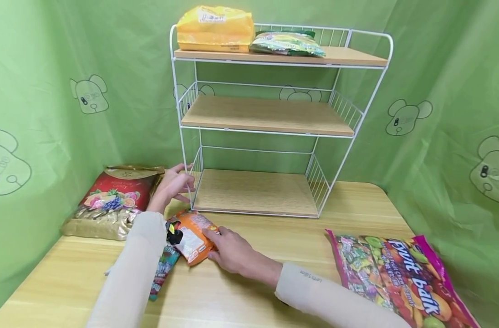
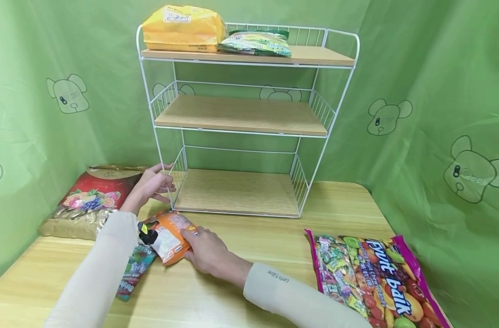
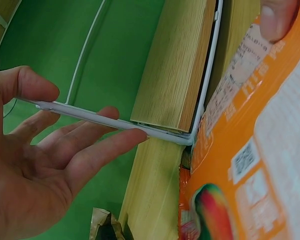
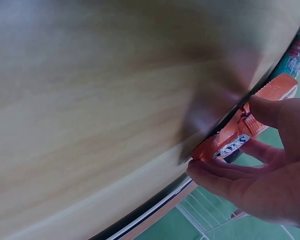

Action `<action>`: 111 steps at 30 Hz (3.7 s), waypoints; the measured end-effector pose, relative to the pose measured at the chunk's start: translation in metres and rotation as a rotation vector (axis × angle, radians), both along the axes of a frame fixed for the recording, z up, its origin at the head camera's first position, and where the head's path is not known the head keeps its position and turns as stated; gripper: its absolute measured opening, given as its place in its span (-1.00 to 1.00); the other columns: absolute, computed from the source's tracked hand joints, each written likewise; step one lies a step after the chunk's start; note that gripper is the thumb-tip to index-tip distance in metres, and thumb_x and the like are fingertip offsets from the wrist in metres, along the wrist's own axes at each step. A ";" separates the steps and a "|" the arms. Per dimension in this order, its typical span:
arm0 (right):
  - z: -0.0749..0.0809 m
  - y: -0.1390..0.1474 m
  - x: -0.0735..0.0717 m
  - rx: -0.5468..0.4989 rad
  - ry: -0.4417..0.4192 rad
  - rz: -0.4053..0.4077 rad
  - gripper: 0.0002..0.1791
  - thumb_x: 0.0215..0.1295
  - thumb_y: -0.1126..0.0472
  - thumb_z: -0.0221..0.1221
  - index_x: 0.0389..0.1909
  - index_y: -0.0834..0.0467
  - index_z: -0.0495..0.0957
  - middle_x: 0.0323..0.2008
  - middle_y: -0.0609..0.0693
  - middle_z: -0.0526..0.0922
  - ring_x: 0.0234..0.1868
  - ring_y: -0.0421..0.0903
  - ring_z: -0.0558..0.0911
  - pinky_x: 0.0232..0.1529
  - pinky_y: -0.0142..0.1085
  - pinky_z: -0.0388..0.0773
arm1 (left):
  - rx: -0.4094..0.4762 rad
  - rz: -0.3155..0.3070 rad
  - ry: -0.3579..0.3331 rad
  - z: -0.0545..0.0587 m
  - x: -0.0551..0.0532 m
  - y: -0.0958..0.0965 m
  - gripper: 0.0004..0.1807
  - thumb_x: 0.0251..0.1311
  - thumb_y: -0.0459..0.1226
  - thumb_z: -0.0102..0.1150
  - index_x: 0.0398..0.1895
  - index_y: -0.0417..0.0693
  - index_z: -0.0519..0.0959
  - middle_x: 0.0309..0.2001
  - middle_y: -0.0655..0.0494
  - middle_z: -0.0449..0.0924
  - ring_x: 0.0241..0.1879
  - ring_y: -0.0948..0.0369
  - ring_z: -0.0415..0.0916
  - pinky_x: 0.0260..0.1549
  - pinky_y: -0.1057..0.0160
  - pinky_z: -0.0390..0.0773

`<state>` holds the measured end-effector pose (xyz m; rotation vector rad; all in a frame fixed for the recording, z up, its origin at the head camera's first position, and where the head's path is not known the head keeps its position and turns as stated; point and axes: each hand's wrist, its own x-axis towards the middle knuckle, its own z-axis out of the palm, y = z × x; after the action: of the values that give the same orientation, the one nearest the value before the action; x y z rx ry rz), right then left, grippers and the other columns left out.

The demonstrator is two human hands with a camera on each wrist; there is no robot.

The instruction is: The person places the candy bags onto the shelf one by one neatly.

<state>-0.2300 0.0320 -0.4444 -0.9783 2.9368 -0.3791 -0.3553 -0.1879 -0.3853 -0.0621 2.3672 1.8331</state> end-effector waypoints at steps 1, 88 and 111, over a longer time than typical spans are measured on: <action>0.000 0.001 0.000 -0.001 -0.003 -0.003 -0.33 0.37 -0.03 0.26 0.47 -0.04 0.36 0.19 0.25 0.57 0.09 0.11 0.67 0.12 -0.10 0.70 | 0.002 0.002 -0.001 0.000 0.000 0.000 -0.12 0.03 -0.38 0.03 0.56 0.14 0.23 0.14 -0.34 0.45 0.15 -0.25 0.56 -0.19 -0.18 0.77; 0.074 0.123 -0.011 -0.343 -0.081 -0.267 -0.81 0.20 0.29 0.35 -0.15 0.10 0.67 -0.32 0.03 0.48 -0.29 -0.06 0.38 -0.36 -0.33 0.36 | 0.022 -0.013 0.005 0.004 0.003 0.002 -0.09 0.02 -0.41 0.04 0.57 0.10 0.19 0.33 -0.29 0.38 0.21 -0.29 0.52 -0.13 -0.23 0.74; 0.057 0.169 -0.045 -0.421 -0.455 -0.344 -0.70 0.48 0.05 0.11 0.02 0.18 0.59 -0.09 0.17 0.66 -0.18 0.00 0.65 -0.21 -0.22 0.68 | 0.026 -0.007 0.021 0.001 0.000 -0.001 -0.20 0.11 -0.38 0.03 0.53 0.09 0.25 -0.32 -0.03 0.58 -0.21 0.08 0.69 -0.13 -0.26 0.73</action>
<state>-0.2747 0.2009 -0.3877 -0.3216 2.6311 -1.0998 -0.3552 -0.1886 -0.3842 -0.0322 2.3537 1.8702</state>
